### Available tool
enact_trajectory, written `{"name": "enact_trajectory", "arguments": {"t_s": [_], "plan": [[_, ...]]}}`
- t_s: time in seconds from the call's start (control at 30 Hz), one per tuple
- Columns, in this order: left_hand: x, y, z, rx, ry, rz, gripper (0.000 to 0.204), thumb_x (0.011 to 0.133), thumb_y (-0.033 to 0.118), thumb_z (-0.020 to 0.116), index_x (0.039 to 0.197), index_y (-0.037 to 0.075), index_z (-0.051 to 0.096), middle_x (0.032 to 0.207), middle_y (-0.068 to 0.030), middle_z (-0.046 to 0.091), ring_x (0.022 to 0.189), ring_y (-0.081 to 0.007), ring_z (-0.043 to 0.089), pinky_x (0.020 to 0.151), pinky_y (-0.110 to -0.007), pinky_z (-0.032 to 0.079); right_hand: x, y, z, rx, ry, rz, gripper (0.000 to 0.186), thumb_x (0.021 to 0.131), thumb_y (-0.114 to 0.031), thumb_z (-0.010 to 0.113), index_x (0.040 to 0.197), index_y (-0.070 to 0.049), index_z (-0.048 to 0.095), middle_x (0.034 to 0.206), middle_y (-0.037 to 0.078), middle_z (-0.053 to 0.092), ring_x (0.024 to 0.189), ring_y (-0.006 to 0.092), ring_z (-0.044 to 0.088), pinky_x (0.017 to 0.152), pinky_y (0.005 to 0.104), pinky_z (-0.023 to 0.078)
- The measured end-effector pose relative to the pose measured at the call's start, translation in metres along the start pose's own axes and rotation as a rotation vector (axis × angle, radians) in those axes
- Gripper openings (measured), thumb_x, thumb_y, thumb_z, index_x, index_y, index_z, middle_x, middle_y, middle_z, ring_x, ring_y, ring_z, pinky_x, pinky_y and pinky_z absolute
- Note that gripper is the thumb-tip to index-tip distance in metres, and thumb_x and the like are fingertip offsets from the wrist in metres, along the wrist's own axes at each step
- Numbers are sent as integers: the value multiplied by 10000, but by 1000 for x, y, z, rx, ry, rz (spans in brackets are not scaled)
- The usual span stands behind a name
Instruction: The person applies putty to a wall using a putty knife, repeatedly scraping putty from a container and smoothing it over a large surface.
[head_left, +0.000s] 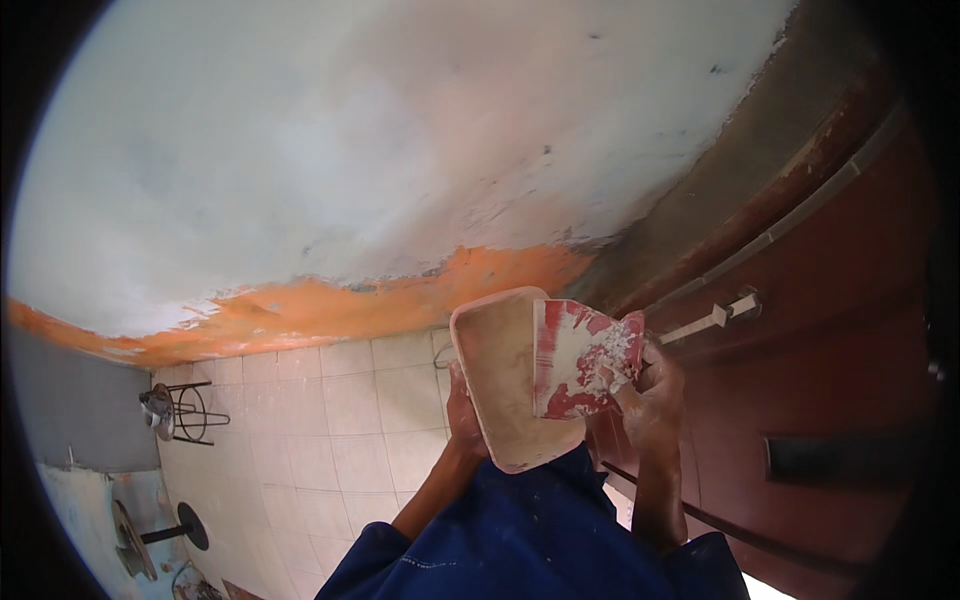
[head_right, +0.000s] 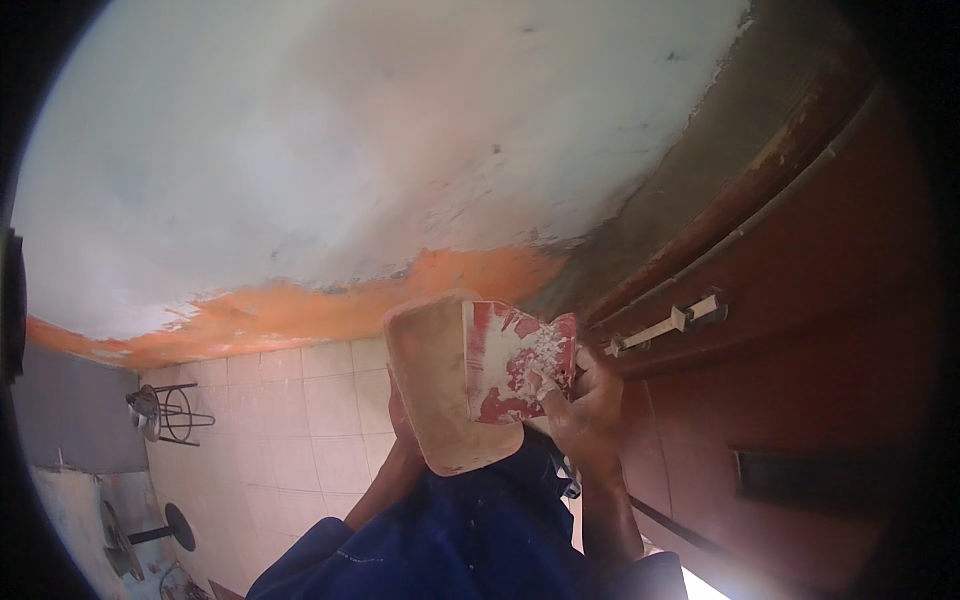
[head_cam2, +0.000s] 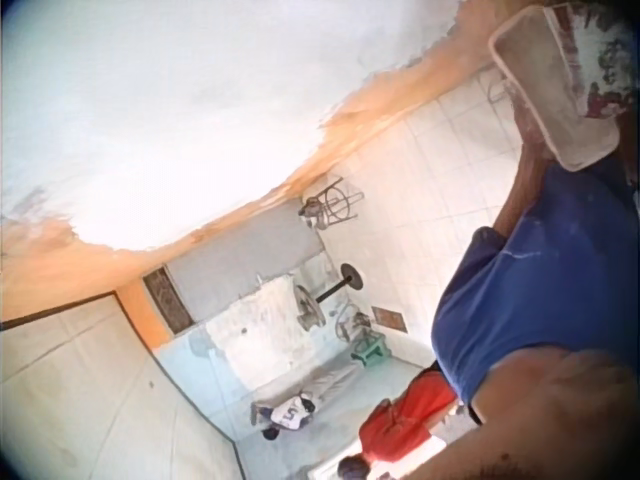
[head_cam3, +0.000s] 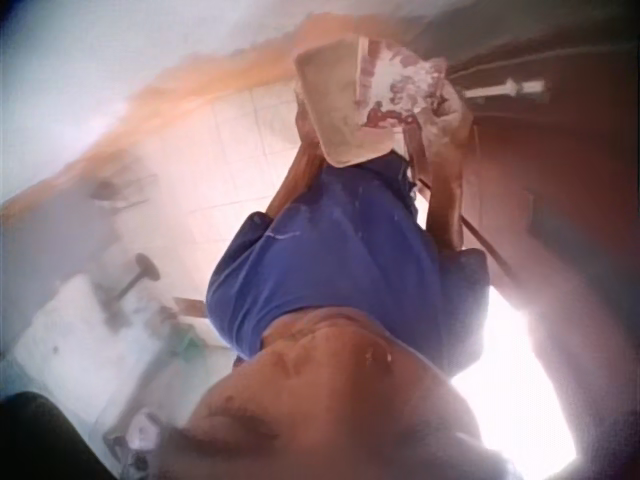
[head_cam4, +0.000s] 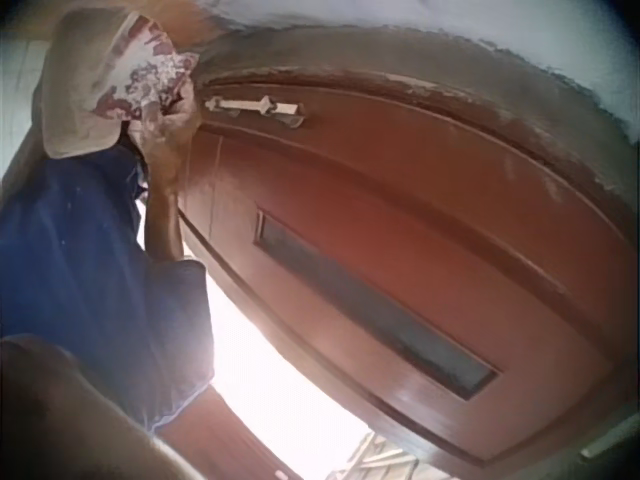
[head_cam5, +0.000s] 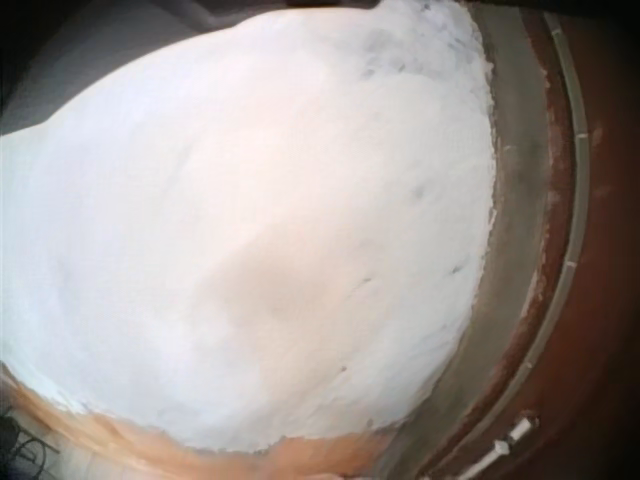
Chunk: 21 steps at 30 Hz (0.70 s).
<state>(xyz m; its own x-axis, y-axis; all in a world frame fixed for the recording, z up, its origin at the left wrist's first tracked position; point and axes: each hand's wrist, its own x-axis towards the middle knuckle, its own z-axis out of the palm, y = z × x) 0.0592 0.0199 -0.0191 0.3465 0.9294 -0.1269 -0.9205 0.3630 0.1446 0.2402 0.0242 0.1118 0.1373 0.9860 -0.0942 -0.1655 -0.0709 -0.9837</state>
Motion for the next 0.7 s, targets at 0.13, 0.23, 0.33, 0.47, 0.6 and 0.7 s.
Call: {"name": "enact_trajectory", "arguments": {"t_s": [0.13,0.23,0.33,0.47,0.6,0.7], "plan": [[1,-5,34,81,-34,135,573,978,492,241,1363,81,349,1285,-122,479,1149,-262,503,979,-413,420,0,0,0,-54,2,1,258,818,60,568,1075,55,545,932,79,643,833,102,610,737,251,506],[-3,-4,32,91,29,166,575,977,496,243,1361,82,352,1274,-123,488,1139,-259,511,966,-409,432,-1,-4,1,-127,0,1,272,819,28,578,1087,48,538,942,103,645,823,124,620,732,272,510],[-9,-1,22,109,41,196,561,985,481,229,1345,74,368,1241,-114,512,1116,-243,528,945,-388,451,-7,4,7,-370,-42,-28,295,809,-12,587,1092,48,526,935,154,645,805,181,643,731,296,512],[-15,0,21,266,135,195,621,959,537,236,1357,75,352,1254,-131,504,1107,-273,530,933,-421,460,-10,16,22,-543,-146,-185,334,781,-40,593,1089,57,512,867,203,640,772,281,663,715,343,511],[-24,2,14,546,256,174,642,947,563,250,1362,83,347,1241,-128,509,1075,-269,543,911,-423,474,-5,13,31,-636,-56,-232,385,730,-38,606,1092,58,515,847,214,630,784,325,659,714,391,509],[-29,1,1,285,221,128,639,947,564,247,1356,85,353,1218,-118,521,1050,-251,554,890,-402,485,-4,20,33,-788,-63,-326,391,712,-20,598,1089,53,522,848,223,627,783,331,659,709,382,512]]}}
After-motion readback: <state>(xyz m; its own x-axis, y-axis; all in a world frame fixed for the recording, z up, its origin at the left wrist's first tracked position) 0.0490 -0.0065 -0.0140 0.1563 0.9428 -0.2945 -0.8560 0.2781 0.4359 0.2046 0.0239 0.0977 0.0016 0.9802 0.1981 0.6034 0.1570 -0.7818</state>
